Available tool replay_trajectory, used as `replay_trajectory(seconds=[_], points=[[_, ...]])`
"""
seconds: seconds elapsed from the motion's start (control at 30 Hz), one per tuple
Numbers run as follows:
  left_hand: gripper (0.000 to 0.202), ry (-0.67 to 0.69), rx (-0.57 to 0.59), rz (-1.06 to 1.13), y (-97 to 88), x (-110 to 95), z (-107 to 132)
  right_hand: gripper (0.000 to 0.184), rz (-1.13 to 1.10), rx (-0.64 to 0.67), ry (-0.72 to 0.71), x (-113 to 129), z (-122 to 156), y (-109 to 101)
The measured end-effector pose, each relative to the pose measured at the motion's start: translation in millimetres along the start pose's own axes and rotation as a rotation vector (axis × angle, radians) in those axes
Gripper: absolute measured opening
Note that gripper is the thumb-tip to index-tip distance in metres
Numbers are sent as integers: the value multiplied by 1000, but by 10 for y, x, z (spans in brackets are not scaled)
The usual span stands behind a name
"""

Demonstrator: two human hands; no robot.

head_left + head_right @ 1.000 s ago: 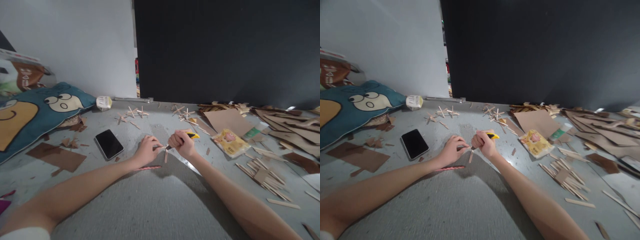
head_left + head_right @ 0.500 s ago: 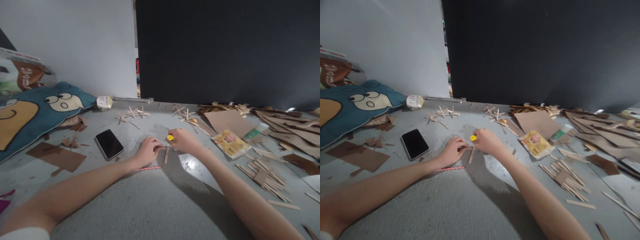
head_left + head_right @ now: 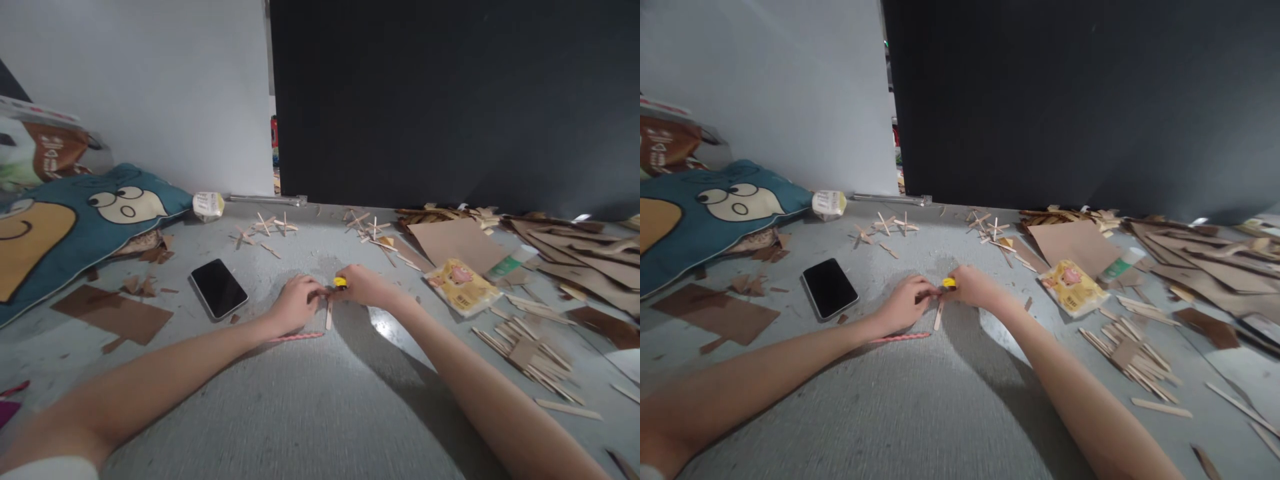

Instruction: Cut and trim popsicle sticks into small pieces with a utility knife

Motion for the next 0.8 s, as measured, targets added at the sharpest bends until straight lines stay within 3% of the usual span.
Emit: replay_trajectory(seconds=[0.13, 0.27, 0.37, 0.47, 0.6, 0.8], points=[[32, 27, 8, 33, -45, -100, 29, 60, -117, -136, -111, 121, 76, -220], [34, 68, 144, -33, -16, -196, 60, 65, -563, -370, -253, 229, 227, -442], [41, 81, 172, -40, -17, -198, 65, 66, -1117, -347, -297, 225, 247, -309], [41, 79, 171, -68, -2, -169, 57, 66, -1434, -256, -323, 251, 214, -98], [43, 65, 167, -122, 16, -146, 48, 65, -1558, -279, -277, 164, 168, 49], [40, 58, 174, -132, 10, -155, 53, 63, -1631, -308, -268, 129, 131, 98]])
Point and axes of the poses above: each hand's wrist, its own z-axis away from the middle knuckle, its own y-axis out of the palm, x = y × z, the point moved 9 cm from there along -z, towards the middle knuckle, and after that the axes turned 1 degree about -z, right-handed, at the moved point
